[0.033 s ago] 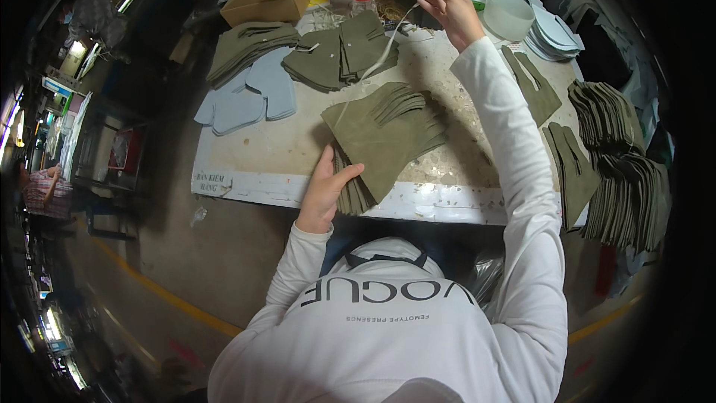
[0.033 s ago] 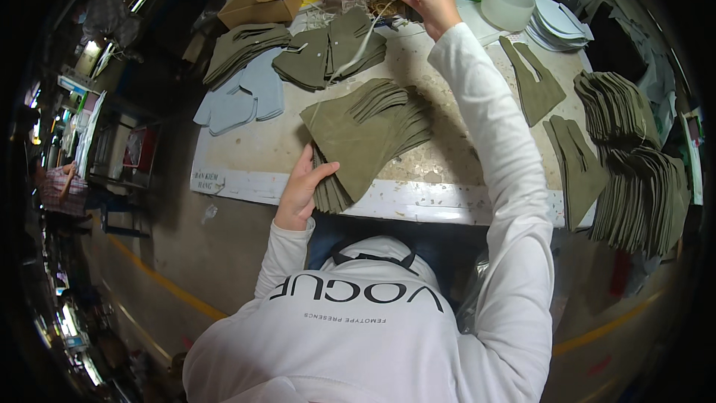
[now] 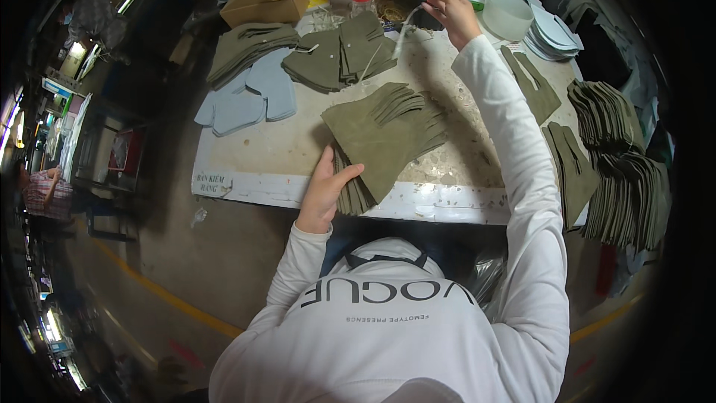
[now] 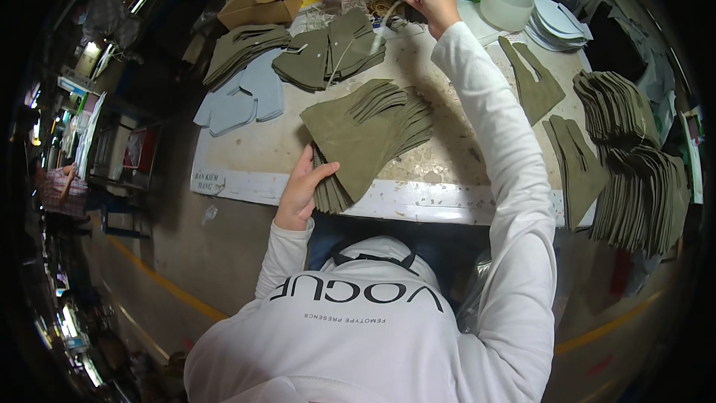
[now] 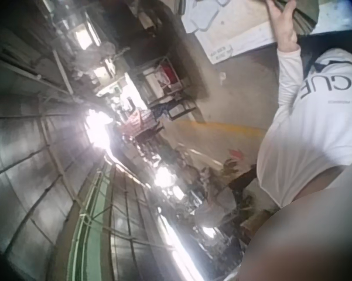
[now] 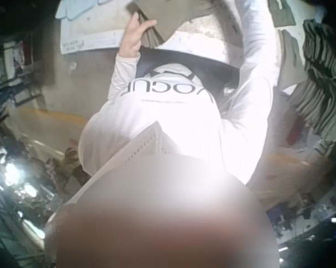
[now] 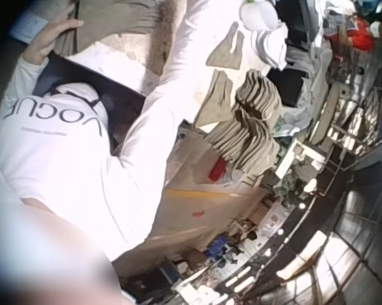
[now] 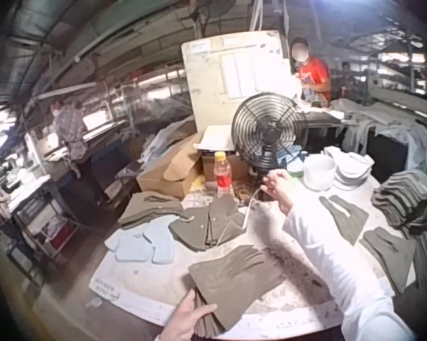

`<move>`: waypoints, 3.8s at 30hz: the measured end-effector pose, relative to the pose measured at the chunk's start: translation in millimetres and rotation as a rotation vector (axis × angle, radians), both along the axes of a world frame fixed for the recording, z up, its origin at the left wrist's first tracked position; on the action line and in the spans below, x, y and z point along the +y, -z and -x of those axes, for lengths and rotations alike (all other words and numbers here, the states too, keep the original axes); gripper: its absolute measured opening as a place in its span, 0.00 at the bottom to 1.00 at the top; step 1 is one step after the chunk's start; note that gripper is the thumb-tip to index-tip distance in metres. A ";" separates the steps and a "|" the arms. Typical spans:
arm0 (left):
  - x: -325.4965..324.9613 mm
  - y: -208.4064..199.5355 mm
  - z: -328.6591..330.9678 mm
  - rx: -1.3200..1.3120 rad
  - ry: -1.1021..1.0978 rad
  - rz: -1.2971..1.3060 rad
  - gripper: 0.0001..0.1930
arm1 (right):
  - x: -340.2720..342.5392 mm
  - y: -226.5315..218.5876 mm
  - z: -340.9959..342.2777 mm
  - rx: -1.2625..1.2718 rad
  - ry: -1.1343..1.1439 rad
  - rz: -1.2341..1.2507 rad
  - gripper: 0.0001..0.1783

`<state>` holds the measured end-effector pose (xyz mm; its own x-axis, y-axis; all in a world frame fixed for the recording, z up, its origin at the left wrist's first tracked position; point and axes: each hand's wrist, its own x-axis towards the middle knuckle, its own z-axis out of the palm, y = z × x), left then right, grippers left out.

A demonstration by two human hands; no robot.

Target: The person sorts and stacks olive-green fabric pieces on a worktable. They repeatedly pick up pieces, align them, and place them into neat stacks, occasionally moving stacks to the side or into a plastic bag.

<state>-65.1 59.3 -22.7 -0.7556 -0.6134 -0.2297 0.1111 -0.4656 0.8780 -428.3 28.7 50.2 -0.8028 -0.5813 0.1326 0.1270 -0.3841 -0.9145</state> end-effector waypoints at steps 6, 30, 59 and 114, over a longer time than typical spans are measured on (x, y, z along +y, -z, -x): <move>-12.7 -1.5 1.1 0.171 0.012 -0.247 0.31 | 10.5 48.9 53.7 0.414 0.341 -0.788 0.14; 19.1 -21.7 28.1 0.147 -0.040 0.202 0.24 | 166.5 26.5 -234.1 0.967 0.079 -0.527 0.28; -69.0 -86.0 -228.9 0.272 -1.015 0.181 0.22 | 117.2 -58.0 -192.4 -0.086 -0.455 -0.232 0.28; -109.2 -30.1 -113.7 -0.484 0.106 1.400 0.19 | 58.2 57.2 -191.5 1.293 -0.662 -0.225 0.15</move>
